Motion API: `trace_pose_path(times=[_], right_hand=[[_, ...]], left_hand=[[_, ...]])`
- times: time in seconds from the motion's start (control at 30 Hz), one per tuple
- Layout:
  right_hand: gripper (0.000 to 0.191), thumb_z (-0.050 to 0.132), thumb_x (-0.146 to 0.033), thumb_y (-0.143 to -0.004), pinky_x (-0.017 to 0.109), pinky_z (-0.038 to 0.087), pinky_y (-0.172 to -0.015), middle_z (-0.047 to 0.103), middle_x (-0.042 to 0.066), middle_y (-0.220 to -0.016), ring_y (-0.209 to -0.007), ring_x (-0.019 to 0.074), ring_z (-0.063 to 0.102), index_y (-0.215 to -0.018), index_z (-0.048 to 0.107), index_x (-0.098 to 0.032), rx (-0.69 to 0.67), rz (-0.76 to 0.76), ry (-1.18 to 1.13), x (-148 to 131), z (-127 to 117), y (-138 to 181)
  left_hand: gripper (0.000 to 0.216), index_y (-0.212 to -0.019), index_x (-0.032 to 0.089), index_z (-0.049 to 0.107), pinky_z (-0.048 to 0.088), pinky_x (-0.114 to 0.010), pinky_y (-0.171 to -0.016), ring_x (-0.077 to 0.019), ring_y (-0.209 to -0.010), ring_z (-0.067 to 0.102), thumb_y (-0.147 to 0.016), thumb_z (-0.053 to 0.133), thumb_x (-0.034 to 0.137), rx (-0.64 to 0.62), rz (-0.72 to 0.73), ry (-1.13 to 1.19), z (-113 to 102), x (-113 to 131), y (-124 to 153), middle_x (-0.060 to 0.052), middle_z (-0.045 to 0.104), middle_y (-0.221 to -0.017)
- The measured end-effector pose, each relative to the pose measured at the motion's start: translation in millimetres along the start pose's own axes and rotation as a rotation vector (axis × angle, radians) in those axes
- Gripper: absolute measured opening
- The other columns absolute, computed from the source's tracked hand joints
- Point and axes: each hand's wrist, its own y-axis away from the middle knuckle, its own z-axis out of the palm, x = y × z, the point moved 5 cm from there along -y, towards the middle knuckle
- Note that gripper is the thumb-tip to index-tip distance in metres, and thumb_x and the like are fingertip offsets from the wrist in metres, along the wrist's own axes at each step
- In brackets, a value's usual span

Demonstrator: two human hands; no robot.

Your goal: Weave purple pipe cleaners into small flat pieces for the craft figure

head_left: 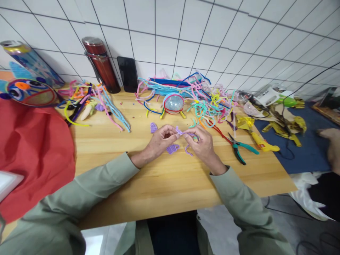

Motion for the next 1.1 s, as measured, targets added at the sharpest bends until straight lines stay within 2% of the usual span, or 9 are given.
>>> trace_pose_path(times=[0.17,0.3,0.43,0.57,0.7,0.9,1.1], right_hand=[[0.013,0.066,-0.017,-0.099,0.031,0.048,-0.064,0.067,0.001,-0.073,-0.068,0.0171,0.061,-0.091,0.074,-0.023,0.092,-0.155,0.088,-12.1,-5.8,1.8],[0.014,0.065,-0.014,-0.1,0.032,0.049,-0.064,0.071,0.002,-0.077,-0.07,0.0183,0.062,-0.096,0.074,-0.024,0.11,-0.265,0.155,-13.9,-8.1,5.3],[0.015,0.067,-0.013,-0.098,0.036,0.051,-0.067,0.072,0.004,-0.078,-0.073,0.0208,0.065,-0.1,0.075,-0.026,0.159,-0.35,0.321,-13.7,-9.6,8.6],[0.015,0.068,-0.011,-0.098,0.037,0.049,-0.067,0.069,0.003,-0.074,-0.071,0.0209,0.063,-0.097,0.072,-0.026,0.152,-0.459,0.352,-20.2,-4.2,12.3],[0.013,0.067,-0.015,-0.099,0.037,0.051,-0.067,0.069,0.003,-0.075,-0.07,0.0205,0.064,-0.098,0.074,-0.026,0.116,-0.391,0.341,-19.3,-0.1,12.2],[0.012,0.064,-0.016,-0.102,0.033,0.049,-0.059,0.069,0.002,-0.072,-0.063,0.0173,0.062,-0.099,0.073,-0.023,0.151,-0.308,0.274,-20.5,-4.3,8.6],[0.012,0.063,-0.018,-0.101,0.031,0.045,-0.058,0.067,0.0,-0.071,-0.058,0.0151,0.057,-0.098,0.074,-0.023,0.095,-0.184,0.211,-14.8,-2.9,8.8]], left_hand=[[0.044,-0.087,0.018,0.062,0.042,-0.022,-0.06,-0.0082,-0.063,0.049,-0.081,0.087,0.054,0.025,0.042,-0.044,-0.4,4.6,1.4,0.004,0.059,-0.075],[0.041,-0.087,0.019,0.06,0.042,-0.022,-0.061,-0.0092,-0.066,0.05,-0.082,0.085,0.052,0.063,0.05,-0.085,-1.7,11.8,5.5,0.003,0.059,-0.077],[0.045,-0.077,0.02,0.056,0.041,-0.024,-0.058,-0.0098,-0.061,0.047,-0.088,0.078,0.057,-0.035,-0.024,-0.096,5.6,16.8,12.1,0.004,0.053,-0.068],[0.053,-0.076,0.019,0.061,0.045,-0.026,-0.06,-0.0129,-0.062,0.054,-0.094,0.067,0.068,-0.079,-0.018,-0.05,11.0,20.7,15.3,0.0,0.059,-0.068],[0.051,-0.077,0.018,0.066,0.045,-0.026,-0.06,-0.0122,-0.061,0.054,-0.092,0.07,0.067,-0.083,-0.031,0.004,11.7,18.1,13.4,0.0,0.061,-0.068],[0.046,-0.102,0.018,0.071,0.046,-0.025,-0.058,-0.0116,-0.059,0.056,-0.088,0.079,0.061,-0.154,-0.092,0.111,14.4,14.8,13.3,0.0,0.068,-0.074],[0.05,-0.102,0.017,0.069,0.047,-0.024,-0.057,-0.0106,-0.06,0.057,-0.086,0.081,0.063,-0.145,-0.102,0.097,12.7,10.9,13.2,-0.002,0.072,-0.081]])
